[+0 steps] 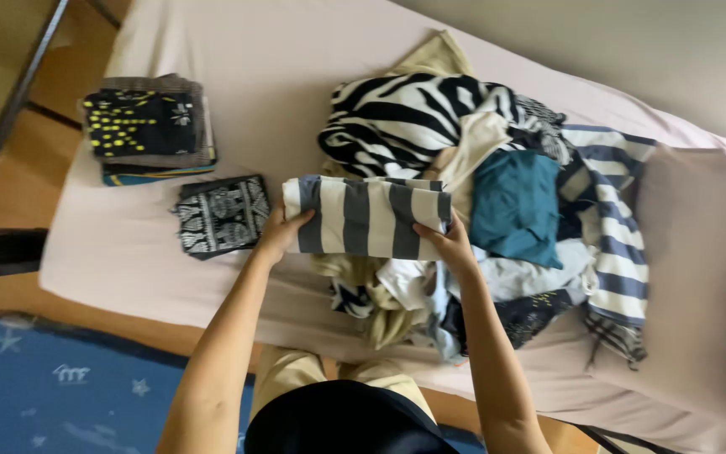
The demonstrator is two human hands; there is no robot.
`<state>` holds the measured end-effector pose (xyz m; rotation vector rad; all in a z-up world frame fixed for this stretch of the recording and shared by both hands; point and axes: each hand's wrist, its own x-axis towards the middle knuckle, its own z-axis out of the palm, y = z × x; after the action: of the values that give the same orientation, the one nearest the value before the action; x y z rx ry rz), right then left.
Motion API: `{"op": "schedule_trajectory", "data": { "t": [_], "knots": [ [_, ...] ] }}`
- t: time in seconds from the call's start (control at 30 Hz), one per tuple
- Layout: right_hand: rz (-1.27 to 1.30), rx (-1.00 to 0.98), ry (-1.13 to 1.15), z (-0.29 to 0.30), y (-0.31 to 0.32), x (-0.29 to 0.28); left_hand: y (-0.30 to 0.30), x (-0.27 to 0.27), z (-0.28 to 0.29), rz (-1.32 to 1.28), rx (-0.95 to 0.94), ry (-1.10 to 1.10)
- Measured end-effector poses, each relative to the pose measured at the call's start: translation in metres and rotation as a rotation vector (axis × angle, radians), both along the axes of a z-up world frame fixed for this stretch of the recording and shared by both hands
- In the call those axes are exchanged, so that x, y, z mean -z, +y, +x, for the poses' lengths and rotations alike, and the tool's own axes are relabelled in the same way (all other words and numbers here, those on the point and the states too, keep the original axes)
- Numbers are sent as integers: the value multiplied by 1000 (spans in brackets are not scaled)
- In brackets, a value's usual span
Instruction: The person folds various pieces of clothing, including shorts and shirts, on a bed. They pick up each item, smooth it out, fold it into a neat rectangle, and place it on a growing stack of folded clothes.
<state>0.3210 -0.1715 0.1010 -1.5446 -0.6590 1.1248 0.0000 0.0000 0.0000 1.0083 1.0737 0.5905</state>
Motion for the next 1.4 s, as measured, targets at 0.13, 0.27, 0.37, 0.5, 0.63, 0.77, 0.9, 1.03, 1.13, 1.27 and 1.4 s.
{"op": "schedule_trajectory", "data": {
  "t": [0.13, 0.27, 0.37, 0.5, 0.63, 0.77, 0.9, 1.03, 1.13, 1.27, 1.4],
  "knots": [
    [-65, 22, 77, -76, 44, 47, 39, 24, -86, 164, -48, 17],
    [-156, -28, 105, -154, 89, 64, 69, 45, -159, 233, -135, 188],
    [-167, 94, 251, -182, 109, 112, 100, 40, -182, 342, -143, 285],
    [-107, 284, 464, -205, 137, 114, 160, 3, -173, 408, -127, 310],
    [-146, 448, 458, -204, 181, 121, 232, -53, -143, 481, -54, 191],
    [137, 423, 553, -207, 223, 97, 273, -70, -124, 562, -138, 120],
    [-2, 481, 649, -230, 264, 85, 265, -49, -114, 814, -282, 214],
    [-58, 459, 870, -237, 248, 255, 224, 28, -116, 434, -230, 13],
    [-457, 614, 869, -243, 225, 334, 194, 65, -133, 73, 101, 150],
    [-360, 578, 939, -254, 234, 294, 168, 107, -158, 245, 309, 417],
    [-300, 615, 596, -244, 235, 317, 166, 104, -170, 466, 456, 809]
  ]
}}
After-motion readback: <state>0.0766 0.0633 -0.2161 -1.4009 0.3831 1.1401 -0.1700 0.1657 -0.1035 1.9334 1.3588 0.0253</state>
